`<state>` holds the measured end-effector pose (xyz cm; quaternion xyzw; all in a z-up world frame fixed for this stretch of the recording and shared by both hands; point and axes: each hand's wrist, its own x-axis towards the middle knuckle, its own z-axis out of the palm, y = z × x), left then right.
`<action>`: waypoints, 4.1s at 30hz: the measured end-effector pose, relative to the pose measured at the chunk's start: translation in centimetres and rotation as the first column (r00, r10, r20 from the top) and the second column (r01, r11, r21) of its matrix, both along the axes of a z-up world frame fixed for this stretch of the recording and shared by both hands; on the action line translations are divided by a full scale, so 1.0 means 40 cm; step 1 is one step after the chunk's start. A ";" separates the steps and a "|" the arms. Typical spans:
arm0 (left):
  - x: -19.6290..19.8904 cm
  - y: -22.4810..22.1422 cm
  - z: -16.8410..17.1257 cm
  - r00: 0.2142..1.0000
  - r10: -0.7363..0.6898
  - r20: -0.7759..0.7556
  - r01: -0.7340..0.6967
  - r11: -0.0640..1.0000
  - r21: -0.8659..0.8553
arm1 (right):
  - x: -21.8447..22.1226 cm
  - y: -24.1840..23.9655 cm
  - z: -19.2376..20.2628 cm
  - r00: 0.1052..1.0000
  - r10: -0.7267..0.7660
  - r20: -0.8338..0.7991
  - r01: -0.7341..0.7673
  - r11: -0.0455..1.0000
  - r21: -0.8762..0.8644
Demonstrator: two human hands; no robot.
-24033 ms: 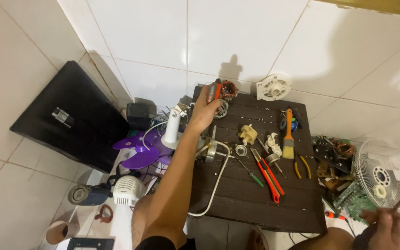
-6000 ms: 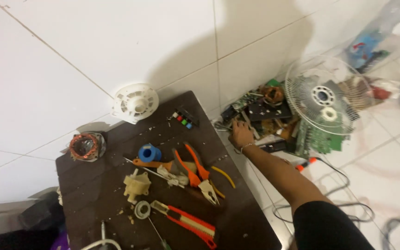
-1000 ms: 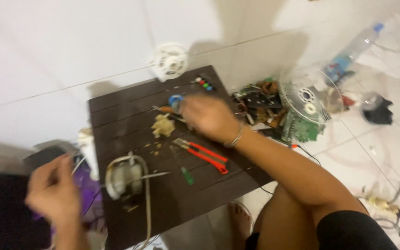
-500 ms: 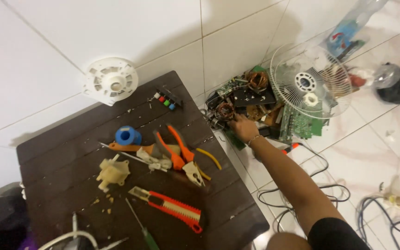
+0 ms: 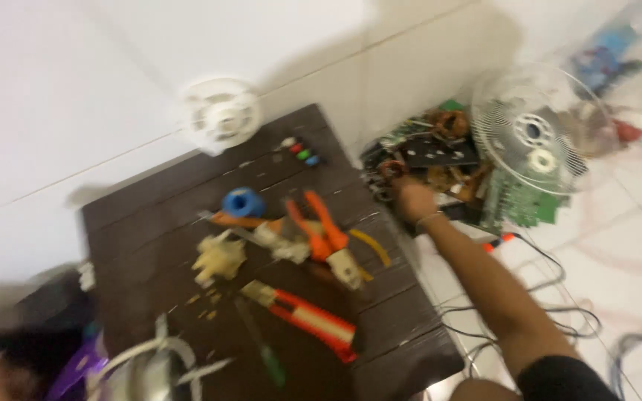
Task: Reassembling a fan motor and its housing by connecting wires and securing components with tools.
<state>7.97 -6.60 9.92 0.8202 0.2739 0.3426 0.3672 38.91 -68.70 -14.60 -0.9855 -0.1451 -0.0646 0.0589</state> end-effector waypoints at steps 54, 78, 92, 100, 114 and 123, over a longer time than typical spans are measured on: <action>-0.130 -0.275 0.301 0.860 -0.509 0.022 0.508 0.860 0.044 | -0.692 0.907 0.873 0.852 0.485 0.196 -0.451 0.493 0.744; -0.106 -0.310 0.301 0.909 -0.345 0.235 0.338 0.938 0.071 | -0.669 0.918 0.836 0.788 0.610 -0.089 0.116 -0.006 0.993; -0.079 -0.293 0.265 0.799 -0.570 0.190 0.497 0.805 0.325 | -0.614 0.873 0.821 0.750 0.567 -0.339 0.150 0.353 0.923; -0.079 -0.314 0.279 0.890 -0.457 -0.006 0.419 0.810 0.410 | -0.669 0.859 0.846 0.779 0.496 0.382 -0.615 0.493 0.615; -0.064 -0.304 0.277 0.861 -0.507 0.025 0.417 0.734 0.536 | -0.681 0.855 0.819 0.757 0.407 0.512 -0.652 0.413 0.636; -0.073 -0.308 0.299 0.850 -0.526 0.039 0.481 0.805 0.348 | -0.693 0.848 0.805 0.745 0.374 0.553 -0.665 0.350 0.659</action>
